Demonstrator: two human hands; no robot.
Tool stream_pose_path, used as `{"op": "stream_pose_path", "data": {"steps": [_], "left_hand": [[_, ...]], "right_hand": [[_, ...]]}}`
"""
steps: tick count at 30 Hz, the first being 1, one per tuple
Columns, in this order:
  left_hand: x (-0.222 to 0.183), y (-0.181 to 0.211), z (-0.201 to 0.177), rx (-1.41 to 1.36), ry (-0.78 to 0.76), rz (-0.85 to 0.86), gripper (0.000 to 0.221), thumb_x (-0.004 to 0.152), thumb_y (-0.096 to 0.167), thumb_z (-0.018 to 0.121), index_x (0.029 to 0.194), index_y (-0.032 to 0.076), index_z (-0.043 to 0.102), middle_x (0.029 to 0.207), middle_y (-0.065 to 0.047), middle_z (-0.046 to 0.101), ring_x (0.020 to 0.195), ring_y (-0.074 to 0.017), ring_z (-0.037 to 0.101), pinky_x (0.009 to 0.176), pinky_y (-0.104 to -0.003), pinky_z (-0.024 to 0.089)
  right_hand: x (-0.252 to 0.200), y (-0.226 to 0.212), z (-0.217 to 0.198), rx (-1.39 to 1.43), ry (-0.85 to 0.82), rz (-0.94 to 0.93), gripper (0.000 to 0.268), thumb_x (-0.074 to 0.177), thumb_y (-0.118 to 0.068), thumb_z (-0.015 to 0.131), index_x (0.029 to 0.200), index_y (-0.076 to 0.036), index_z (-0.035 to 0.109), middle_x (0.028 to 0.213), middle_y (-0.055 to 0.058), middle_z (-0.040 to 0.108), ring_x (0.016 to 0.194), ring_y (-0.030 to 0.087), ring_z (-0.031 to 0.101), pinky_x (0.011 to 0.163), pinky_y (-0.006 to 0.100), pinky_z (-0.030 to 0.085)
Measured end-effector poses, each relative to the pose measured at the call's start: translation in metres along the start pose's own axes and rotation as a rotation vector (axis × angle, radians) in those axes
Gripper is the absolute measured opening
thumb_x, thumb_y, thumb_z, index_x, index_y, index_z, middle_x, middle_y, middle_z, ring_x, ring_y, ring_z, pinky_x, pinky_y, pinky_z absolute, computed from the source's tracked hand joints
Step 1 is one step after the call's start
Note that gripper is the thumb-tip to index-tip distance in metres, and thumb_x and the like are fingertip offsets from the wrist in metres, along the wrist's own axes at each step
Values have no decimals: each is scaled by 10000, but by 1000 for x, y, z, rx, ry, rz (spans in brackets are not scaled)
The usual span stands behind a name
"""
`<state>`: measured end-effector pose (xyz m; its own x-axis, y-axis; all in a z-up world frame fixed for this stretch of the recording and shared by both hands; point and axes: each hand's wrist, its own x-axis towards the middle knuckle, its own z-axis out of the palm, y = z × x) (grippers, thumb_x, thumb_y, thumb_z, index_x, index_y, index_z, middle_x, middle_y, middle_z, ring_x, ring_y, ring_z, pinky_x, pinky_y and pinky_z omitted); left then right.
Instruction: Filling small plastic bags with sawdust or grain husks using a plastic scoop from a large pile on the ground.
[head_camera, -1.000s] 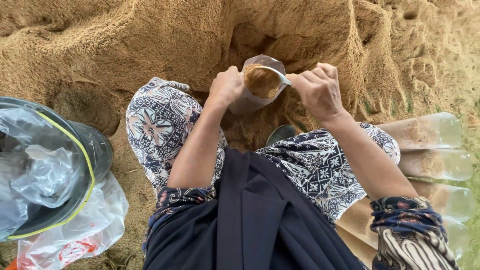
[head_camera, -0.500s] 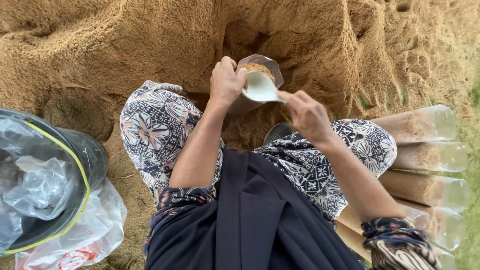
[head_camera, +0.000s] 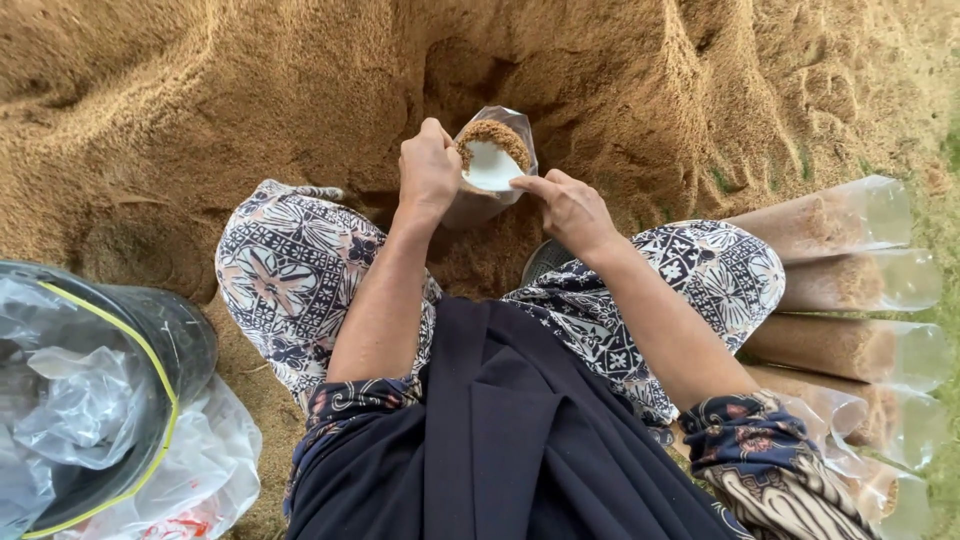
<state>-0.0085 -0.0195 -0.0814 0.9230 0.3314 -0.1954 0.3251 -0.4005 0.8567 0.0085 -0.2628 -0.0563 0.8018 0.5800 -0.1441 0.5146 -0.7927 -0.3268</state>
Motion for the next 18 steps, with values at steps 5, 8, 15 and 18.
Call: {"op": "stream_pose_path", "data": {"steps": [5,8,15,18], "left_hand": [[4,-5,4,-6,20,32,74,866,67,531,821,98,582,820,-248,700,911,-443,724,785,-517,576],[4,-9,5,10,11,-1,64,868,112,531,838,104,586,835,-260,700,942,-456,714,809,-531,567],[1,-4,4,13,-12,-46,67,867,120,527,862,117,593,868,-230,720,966,-439,720,832,-518,575],[7,-7,6,10,-10,-36,80,874,118,511,864,114,590,867,-247,714,966,-450,717,829,-525,575]], "right_hand": [[2,-12,-21,38,12,-27,402,1003,-122,467,1306,-321,641,926,129,645,843,445,683,745,581,571],[1,-11,-27,-2,21,1,381,1022,-177,454,1310,-358,627,933,114,632,846,442,682,755,585,570],[19,-6,-12,-62,77,78,380,1054,-178,431,1311,-377,629,887,81,606,781,410,702,722,557,595],[25,6,14,-112,44,86,391,1043,-175,433,1306,-397,619,882,89,604,750,417,703,710,555,598]]}}
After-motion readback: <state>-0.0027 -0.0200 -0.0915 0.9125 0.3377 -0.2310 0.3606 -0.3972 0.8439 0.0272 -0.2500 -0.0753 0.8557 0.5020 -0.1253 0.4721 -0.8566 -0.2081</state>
